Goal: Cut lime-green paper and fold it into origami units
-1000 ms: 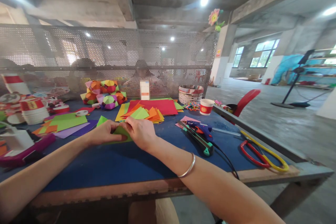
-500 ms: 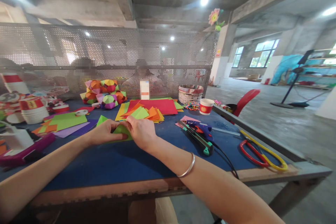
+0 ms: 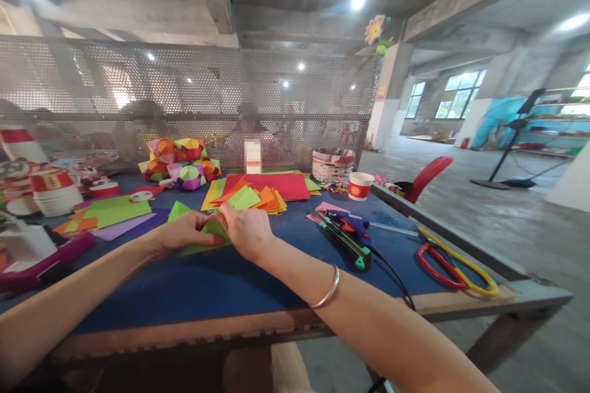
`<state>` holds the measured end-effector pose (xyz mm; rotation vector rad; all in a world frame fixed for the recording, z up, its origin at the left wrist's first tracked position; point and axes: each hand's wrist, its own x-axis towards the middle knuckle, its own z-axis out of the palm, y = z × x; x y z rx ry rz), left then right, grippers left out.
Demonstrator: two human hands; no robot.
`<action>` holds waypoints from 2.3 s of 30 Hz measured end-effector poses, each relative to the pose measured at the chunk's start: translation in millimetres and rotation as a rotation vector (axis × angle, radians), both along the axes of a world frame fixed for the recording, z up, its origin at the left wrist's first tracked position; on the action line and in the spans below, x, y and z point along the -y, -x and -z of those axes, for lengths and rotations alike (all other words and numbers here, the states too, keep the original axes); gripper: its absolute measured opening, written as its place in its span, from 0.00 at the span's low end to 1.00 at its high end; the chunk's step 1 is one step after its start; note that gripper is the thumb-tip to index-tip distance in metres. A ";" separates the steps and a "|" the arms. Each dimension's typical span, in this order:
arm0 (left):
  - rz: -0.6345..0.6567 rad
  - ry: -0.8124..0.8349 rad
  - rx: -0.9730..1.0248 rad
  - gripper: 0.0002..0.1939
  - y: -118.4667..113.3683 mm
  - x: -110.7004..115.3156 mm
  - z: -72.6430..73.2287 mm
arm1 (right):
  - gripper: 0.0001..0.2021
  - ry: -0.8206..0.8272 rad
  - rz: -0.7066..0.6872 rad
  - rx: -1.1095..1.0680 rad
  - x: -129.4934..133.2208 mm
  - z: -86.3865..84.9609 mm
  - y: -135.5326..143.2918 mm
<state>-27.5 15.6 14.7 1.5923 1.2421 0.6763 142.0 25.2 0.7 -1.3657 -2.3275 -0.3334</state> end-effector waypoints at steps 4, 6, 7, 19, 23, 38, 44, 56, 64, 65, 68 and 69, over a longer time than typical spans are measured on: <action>0.065 -0.047 -0.025 0.06 -2.8 2.3 -3.1 | 0.24 -0.001 0.006 -0.010 0.6 -1.6 -0.2; 0.085 -0.075 -0.028 0.05 -3.6 3.3 -4.8 | 0.23 0.009 0.012 -0.013 1.0 -3.3 -0.2; 0.088 -0.088 -0.030 0.04 -3.7 3.5 -5.5 | 0.23 0.014 0.014 -0.015 1.0 -4.3 -0.2; 0.060 -0.118 -0.039 0.08 7.5 -5.7 -0.4 | 0.18 0.454 -0.333 -0.540 -12.2 -7.3 -9.9; 0.017 -0.131 -0.052 0.10 17.7 -12.2 0.1 | 0.27 0.862 -0.512 -0.767 -22.4 -5.8 -15.2; 0.042 -0.164 -0.112 0.12 23.9 -14.6 -4.3 | 0.35 0.866 -0.610 -0.780 -29.8 0.2 -16.4; 0.065 -0.172 -0.139 0.13 23.5 -13.5 -4.1 | 0.37 0.880 -0.633 -0.758 -31.2 3.0 -16.8; 0.050 -0.147 -0.144 0.11 24.1 -16.9 -0.6 | 0.36 0.866 -0.597 -0.774 -30.6 1.3 -15.4; 0.111 -0.155 -0.152 0.13 23.7 -13.2 -5.7 | 0.34 1.008 -0.643 -0.861 -27.9 -4.4 -15.7; 0.113 -0.152 -0.156 0.12 23.3 -12.3 -6.5 | 0.34 1.028 -0.646 -0.864 -28.9 -4.5 -15.7; 0.117 -0.138 -0.156 0.12 22.2 -10.3 -8.5 | 0.36 1.076 -0.668 -0.866 -32.1 -3.5 -16.3; 0.119 -0.133 -0.155 0.12 21.9 -9.9 -9.1 | 0.37 1.083 -0.679 -0.868 -32.8 -3.2 -16.8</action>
